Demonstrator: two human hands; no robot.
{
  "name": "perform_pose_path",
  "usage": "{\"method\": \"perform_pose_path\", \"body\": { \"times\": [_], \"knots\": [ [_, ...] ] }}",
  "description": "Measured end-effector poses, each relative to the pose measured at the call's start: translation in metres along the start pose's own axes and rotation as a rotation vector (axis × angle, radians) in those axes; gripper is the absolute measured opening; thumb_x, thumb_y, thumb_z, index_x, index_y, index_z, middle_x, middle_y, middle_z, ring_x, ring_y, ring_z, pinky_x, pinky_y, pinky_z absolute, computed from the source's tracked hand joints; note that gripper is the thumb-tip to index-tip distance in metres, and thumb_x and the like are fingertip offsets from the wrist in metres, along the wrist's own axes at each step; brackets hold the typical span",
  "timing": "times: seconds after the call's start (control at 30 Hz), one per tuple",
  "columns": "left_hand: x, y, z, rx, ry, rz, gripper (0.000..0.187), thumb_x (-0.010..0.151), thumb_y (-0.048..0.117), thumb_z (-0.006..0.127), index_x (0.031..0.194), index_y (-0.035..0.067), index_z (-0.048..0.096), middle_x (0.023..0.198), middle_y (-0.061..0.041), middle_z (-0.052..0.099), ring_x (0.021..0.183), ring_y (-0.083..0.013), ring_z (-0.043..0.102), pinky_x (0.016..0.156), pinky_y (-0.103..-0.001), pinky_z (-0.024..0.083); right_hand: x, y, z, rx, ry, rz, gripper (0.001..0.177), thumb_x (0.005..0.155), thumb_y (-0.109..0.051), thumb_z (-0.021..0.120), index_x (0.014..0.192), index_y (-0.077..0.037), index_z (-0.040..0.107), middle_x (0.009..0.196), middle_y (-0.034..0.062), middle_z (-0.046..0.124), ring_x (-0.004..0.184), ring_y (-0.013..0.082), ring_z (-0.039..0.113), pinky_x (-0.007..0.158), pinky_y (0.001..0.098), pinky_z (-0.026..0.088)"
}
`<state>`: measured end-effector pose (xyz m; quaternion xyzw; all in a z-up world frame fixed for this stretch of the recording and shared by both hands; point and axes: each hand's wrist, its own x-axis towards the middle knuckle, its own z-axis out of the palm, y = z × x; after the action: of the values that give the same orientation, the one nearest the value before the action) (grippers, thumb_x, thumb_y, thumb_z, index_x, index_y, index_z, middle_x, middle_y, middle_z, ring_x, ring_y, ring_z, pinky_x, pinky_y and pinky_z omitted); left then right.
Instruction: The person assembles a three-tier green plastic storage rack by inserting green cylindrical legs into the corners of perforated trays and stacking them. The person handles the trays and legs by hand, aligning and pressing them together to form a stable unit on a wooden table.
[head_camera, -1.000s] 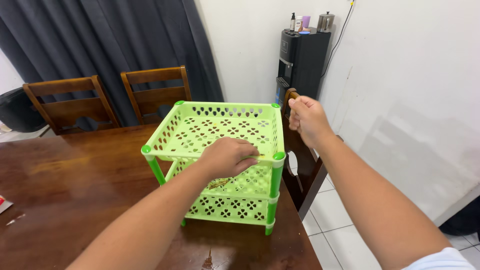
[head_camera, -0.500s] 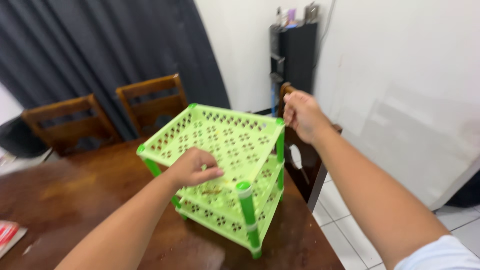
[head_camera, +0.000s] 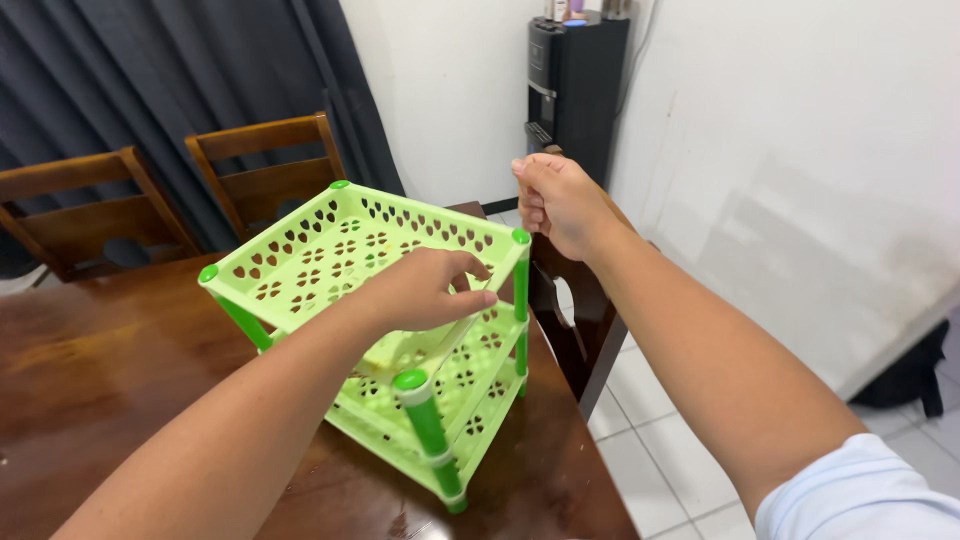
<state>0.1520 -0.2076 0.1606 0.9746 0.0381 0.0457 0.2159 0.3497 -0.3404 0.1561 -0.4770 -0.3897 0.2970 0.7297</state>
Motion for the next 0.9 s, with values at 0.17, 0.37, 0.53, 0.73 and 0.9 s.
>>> {"method": "perform_pose_path", "body": {
  "times": [0.17, 0.37, 0.53, 0.73, 0.9],
  "knots": [
    [0.037, 0.023, 0.004, 0.158, -0.036, -0.159, 0.047, 0.085, 0.04, 0.072, 0.123, 0.012, 0.069, 0.098, -0.008, 0.078, 0.091, -0.0245, 0.075, 0.084, -0.038, 0.057, 0.029, -0.01, -0.014, 0.082, -0.177, 0.071, 0.044, 0.101, -0.028, 0.061, 0.066, -0.015, 0.036, 0.057, -0.0052, 0.03, 0.048, 0.0086, 0.025, 0.044, 0.0292, 0.022],
    [0.045, 0.026, 0.01, 0.141, -0.041, -0.292, 0.044, 0.085, 0.035, 0.074, 0.123, 0.014, 0.071, 0.104, -0.005, 0.078, 0.097, -0.0231, 0.074, 0.091, -0.037, 0.055, 0.054, 0.004, -0.017, 0.087, -0.253, 0.018, 0.039, 0.099, -0.024, 0.058, 0.066, -0.015, 0.039, 0.054, -0.0032, 0.033, 0.045, 0.0101, 0.027, 0.041, 0.031, 0.022],
    [0.04, 0.032, 0.018, 0.111, -0.014, -0.397, 0.042, 0.086, 0.035, 0.072, 0.124, 0.018, 0.073, 0.104, -0.005, 0.08, 0.097, -0.0235, 0.075, 0.093, -0.037, 0.055, 0.053, 0.034, -0.002, -0.002, -0.302, 0.076, 0.039, 0.098, -0.021, 0.056, 0.061, -0.015, 0.044, 0.05, -0.0023, 0.039, 0.037, 0.0101, 0.032, 0.032, 0.0288, 0.022],
    [0.039, 0.036, 0.021, 0.087, 0.039, -0.415, 0.043, 0.086, 0.033, 0.073, 0.125, 0.017, 0.072, 0.107, -0.009, 0.077, 0.097, -0.0251, 0.075, 0.09, -0.036, 0.056, 0.076, 0.043, -0.007, 0.084, -0.317, -0.031, 0.03, 0.097, -0.013, 0.053, 0.068, -0.014, 0.045, 0.055, -0.0039, 0.039, 0.043, 0.0105, 0.034, 0.037, 0.0306, 0.024],
    [0.042, 0.053, 0.042, 0.27, 0.032, -0.55, 0.031, 0.09, 0.028, 0.069, 0.118, 0.013, 0.067, 0.103, -0.01, 0.074, 0.097, -0.029, 0.07, 0.086, -0.044, 0.054, 0.075, 0.048, -0.01, 0.046, -0.352, 0.106, 0.039, 0.099, -0.019, 0.055, 0.064, -0.015, 0.037, 0.052, -0.0035, 0.034, 0.041, 0.0092, 0.025, 0.038, 0.0307, 0.021]
  ]
}}
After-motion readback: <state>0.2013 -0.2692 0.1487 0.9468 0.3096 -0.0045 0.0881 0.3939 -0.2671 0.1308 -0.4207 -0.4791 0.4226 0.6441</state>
